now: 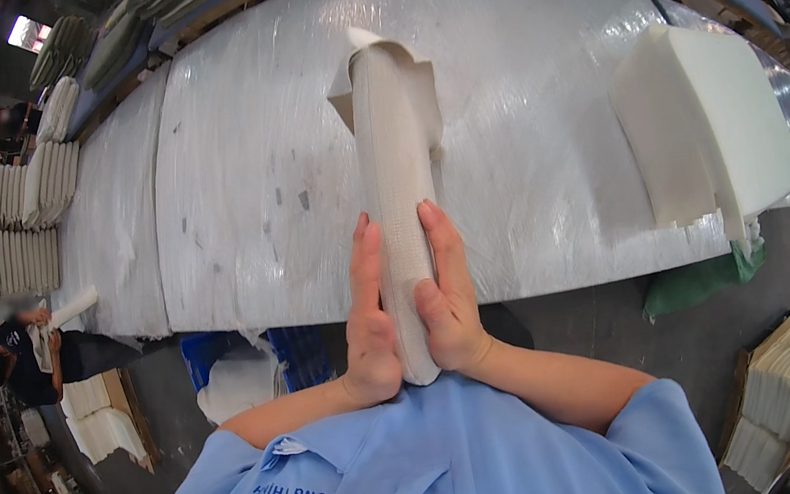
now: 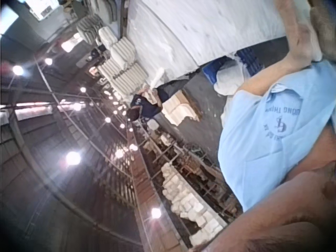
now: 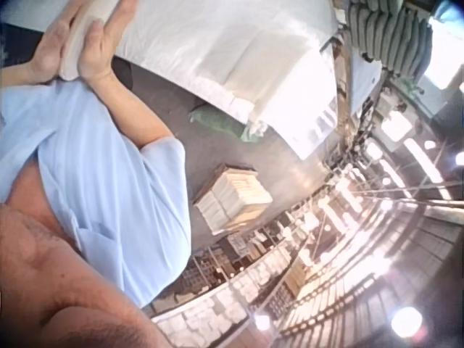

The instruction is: The person repeatedly wraps a rectangular foam block in white paper, folding the edges and rolling the block to enclose it. The wrapped items are placed on a nearby stack. Other workers are visible in the background performing similar tasks.

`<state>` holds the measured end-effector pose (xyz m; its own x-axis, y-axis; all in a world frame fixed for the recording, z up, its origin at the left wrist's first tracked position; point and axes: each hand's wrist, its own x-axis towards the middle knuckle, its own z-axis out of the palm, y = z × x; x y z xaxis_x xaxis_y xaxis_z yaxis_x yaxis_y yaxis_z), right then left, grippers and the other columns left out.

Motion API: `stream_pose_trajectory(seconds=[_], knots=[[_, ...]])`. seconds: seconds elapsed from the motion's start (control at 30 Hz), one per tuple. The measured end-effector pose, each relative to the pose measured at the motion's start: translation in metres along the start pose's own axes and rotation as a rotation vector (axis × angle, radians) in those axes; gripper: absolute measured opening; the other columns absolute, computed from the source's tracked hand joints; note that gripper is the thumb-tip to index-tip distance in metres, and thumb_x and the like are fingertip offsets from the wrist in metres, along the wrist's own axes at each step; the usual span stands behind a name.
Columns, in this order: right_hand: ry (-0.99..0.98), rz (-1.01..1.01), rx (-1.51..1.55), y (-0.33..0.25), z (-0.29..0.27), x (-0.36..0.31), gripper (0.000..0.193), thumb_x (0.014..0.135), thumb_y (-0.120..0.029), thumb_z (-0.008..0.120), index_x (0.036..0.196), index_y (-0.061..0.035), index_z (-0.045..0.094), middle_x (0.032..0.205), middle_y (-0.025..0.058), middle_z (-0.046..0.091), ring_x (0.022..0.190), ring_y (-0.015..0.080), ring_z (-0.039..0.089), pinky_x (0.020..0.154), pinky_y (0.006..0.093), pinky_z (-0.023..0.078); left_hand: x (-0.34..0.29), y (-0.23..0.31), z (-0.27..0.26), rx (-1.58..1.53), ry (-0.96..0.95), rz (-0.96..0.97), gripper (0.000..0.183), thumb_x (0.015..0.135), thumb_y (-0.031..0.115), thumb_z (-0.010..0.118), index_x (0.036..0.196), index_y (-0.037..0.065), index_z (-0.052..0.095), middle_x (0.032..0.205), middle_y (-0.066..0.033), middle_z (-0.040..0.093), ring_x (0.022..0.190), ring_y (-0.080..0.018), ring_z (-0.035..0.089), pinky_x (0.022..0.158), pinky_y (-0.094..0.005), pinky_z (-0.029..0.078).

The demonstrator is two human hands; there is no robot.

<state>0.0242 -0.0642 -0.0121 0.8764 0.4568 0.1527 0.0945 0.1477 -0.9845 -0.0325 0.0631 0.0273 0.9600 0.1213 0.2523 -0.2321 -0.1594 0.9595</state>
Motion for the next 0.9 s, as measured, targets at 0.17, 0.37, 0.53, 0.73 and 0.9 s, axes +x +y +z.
stream_pose_trajectory(seconds=[0.17, 0.37, 0.53, 0.73, 0.9], knots=[[0.046, 0.248, 0.273, -0.030, 0.000, 0.042, 0.081, 0.113, -0.055, 0.031, 0.169, 0.0020, 0.017, 0.172, 0.0247, 0.023, 0.159, 0.0357, 0.025, 0.130, 0.0451, 0.019, 0.035, -0.008, -0.009, -0.385, 0.058, -0.227, 0.088, 0.113, 0.063, 0.026, 0.172, 0.005, -0.003, 0.180, -0.0136, 0.002, 0.166, -0.0285, 0.003, 0.133, -0.0420, 0.008], [0.113, 0.048, -0.014, -0.012, 0.013, 0.052, 0.079, 0.114, -0.053, 0.030, 0.168, 0.0040, 0.018, 0.172, 0.0238, 0.024, 0.159, 0.0370, 0.025, 0.129, 0.0443, 0.020, 0.048, -0.010, 0.003, -0.175, 0.074, -0.206, 0.083, 0.115, 0.059, 0.022, 0.172, 0.004, -0.002, 0.180, -0.0148, 0.004, 0.166, -0.0289, 0.005, 0.133, -0.0403, 0.010], [0.128, -0.059, -0.032, 0.003, 0.009, 0.050, 0.077, 0.113, -0.048, 0.033, 0.167, 0.0058, 0.020, 0.171, 0.0255, 0.024, 0.159, 0.0373, 0.025, 0.129, 0.0450, 0.020, 0.048, -0.004, 0.007, -0.038, 0.051, -0.149, 0.083, 0.115, 0.059, 0.022, 0.171, 0.003, 0.000, 0.179, -0.0159, 0.004, 0.165, -0.0301, 0.006, 0.132, -0.0422, 0.010], [0.051, 0.082, 0.020, -0.022, 0.001, 0.076, 0.075, 0.112, -0.042, 0.039, 0.167, 0.0058, 0.020, 0.171, 0.0261, 0.024, 0.160, 0.0375, 0.023, 0.130, 0.0447, 0.020, 0.065, -0.015, -0.010, -0.302, 0.051, -0.200, 0.083, 0.115, 0.059, 0.022, 0.171, 0.001, 0.001, 0.179, -0.0172, 0.004, 0.165, -0.0316, 0.006, 0.132, -0.0444, 0.010], [0.103, 0.035, 0.023, -0.011, 0.012, 0.082, 0.076, 0.111, -0.039, 0.043, 0.168, 0.0047, 0.018, 0.172, 0.0255, 0.021, 0.160, 0.0374, 0.022, 0.130, 0.0445, 0.020, 0.085, -0.017, -0.008, -0.271, 0.077, -0.211, 0.086, 0.113, 0.064, 0.019, 0.172, 0.004, 0.001, 0.179, -0.0151, 0.005, 0.165, -0.0286, 0.008, 0.132, -0.0415, 0.010]])
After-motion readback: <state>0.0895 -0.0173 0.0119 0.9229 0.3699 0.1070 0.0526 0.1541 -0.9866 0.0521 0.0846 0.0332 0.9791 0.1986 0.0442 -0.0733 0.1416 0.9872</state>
